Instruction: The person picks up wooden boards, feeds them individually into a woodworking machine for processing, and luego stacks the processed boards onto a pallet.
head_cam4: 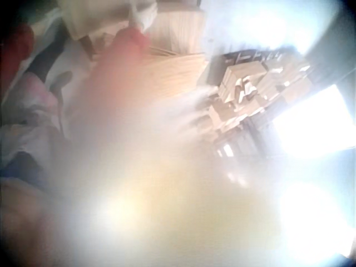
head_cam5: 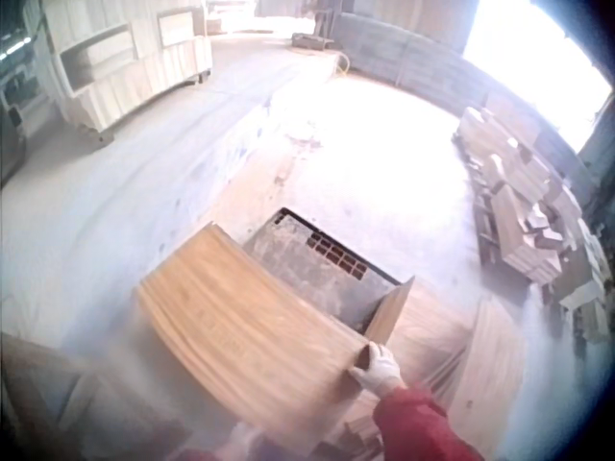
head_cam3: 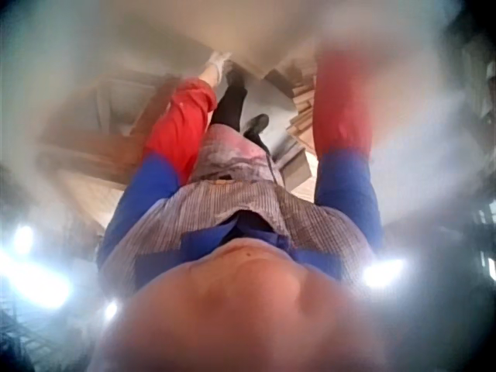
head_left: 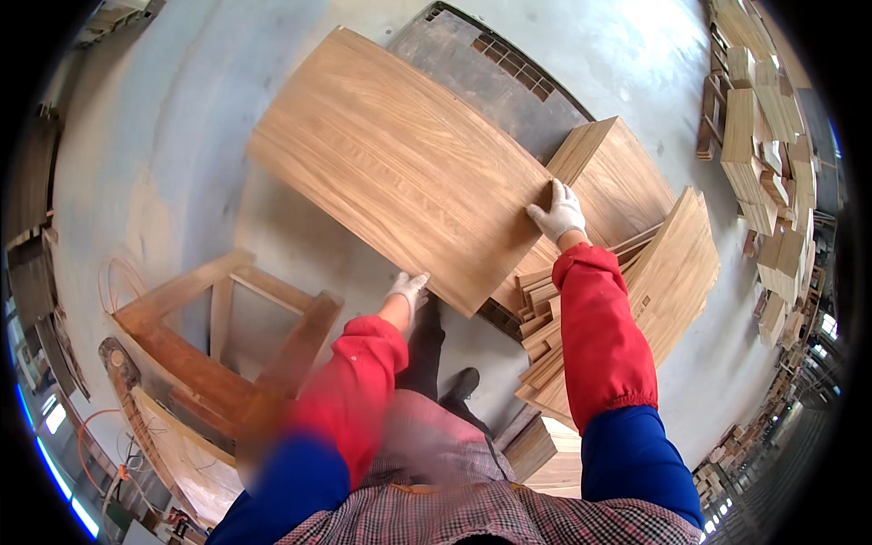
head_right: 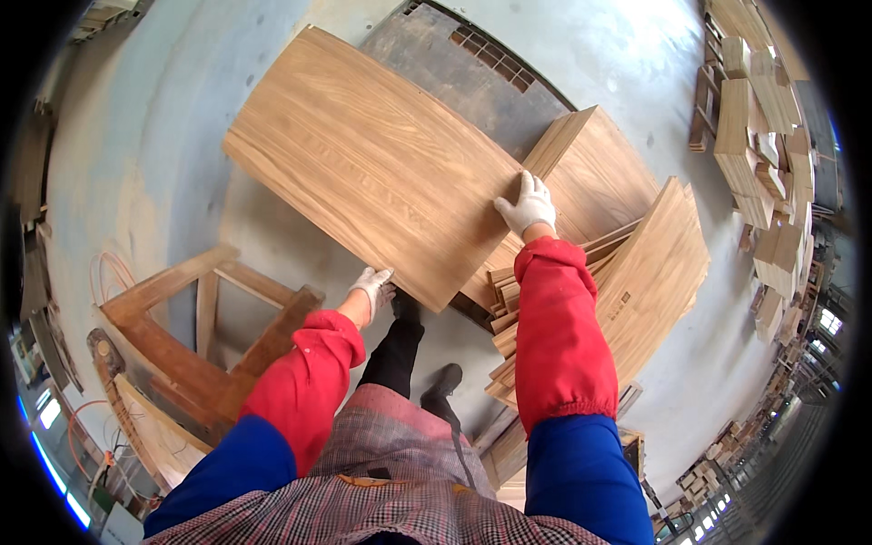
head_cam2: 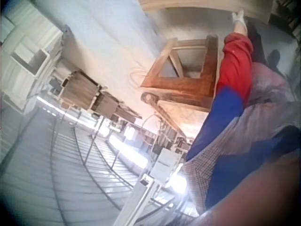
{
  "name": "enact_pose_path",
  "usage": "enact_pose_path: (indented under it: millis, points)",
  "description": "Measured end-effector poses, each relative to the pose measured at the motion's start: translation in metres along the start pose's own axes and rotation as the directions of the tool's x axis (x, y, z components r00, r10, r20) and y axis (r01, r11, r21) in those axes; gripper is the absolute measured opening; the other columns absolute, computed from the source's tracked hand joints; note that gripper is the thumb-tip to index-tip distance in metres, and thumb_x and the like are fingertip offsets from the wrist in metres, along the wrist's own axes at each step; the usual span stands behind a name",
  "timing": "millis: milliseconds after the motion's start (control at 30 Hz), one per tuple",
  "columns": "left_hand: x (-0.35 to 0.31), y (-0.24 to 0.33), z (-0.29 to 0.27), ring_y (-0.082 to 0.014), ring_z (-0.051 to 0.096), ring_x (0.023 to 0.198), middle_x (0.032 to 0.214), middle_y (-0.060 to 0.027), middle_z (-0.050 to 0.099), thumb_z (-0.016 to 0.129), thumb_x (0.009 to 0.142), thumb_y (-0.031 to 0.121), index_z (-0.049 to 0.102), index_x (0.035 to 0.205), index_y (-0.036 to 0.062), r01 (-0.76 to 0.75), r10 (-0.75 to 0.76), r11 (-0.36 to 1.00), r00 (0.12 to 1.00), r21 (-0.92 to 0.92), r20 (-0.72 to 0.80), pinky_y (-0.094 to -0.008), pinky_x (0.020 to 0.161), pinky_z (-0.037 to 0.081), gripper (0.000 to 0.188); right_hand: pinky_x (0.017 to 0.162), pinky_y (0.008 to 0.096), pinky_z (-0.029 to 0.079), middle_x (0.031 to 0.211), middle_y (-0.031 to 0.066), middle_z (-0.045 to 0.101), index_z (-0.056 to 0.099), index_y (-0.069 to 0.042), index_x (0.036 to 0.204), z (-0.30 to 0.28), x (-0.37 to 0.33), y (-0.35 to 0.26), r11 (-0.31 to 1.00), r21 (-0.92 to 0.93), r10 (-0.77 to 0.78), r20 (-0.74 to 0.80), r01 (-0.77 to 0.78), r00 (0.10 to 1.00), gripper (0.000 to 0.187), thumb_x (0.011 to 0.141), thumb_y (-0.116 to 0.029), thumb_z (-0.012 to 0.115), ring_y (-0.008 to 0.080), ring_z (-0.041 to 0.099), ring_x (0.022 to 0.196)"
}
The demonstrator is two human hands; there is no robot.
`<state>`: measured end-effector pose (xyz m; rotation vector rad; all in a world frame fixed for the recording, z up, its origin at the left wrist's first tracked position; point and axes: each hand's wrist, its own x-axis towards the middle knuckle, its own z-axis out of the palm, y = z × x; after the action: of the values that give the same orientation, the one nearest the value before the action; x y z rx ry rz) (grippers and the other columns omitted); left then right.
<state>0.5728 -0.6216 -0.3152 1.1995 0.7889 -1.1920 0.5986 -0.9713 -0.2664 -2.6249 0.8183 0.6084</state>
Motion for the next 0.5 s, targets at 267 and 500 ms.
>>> enact_pose_path:
  millis: [267, 500]
  points:
    - [-0.026, -0.023, -0.029, -0.0282, 0.049, 0.118, 0.133, -0.0174, 0.045, 0.052, 0.093, 0.042, 0.038, 0.130, 0.0019, -0.225, 0.121, 0.960, 0.866, -0.163, -0.485, -0.0399, 0.096, 0.042, 0.057, 0.097, 0.0421, 0.041, 0.130, 0.0222, 0.048, 0.042, -0.005, 0.131, 0.016, -0.087, -0.032, 0.993, 0.084, 0.072, 0.104, -0.081, 0.992, 0.071, 0.081, -0.051, 0.061, 0.0375, 0.048, 0.118]
    - [-0.110, -0.070, -0.049, -0.0299, 0.057, 0.105, 0.119, -0.0202, 0.057, 0.046, 0.094, 0.045, 0.048, 0.124, -0.0069, -0.418, 0.416, 0.894, 0.640, 0.162, -0.646, -0.0353, 0.092, 0.043, 0.060, 0.068, 0.0367, 0.048, 0.068, 0.0146, 0.060, 0.065, 0.001, 0.081, 0.025, -0.187, 0.004, 0.771, 0.593, 0.035, 0.325, -0.233, 0.945, 0.056, 0.084, -0.054, 0.059, 0.0246, 0.061, 0.070]
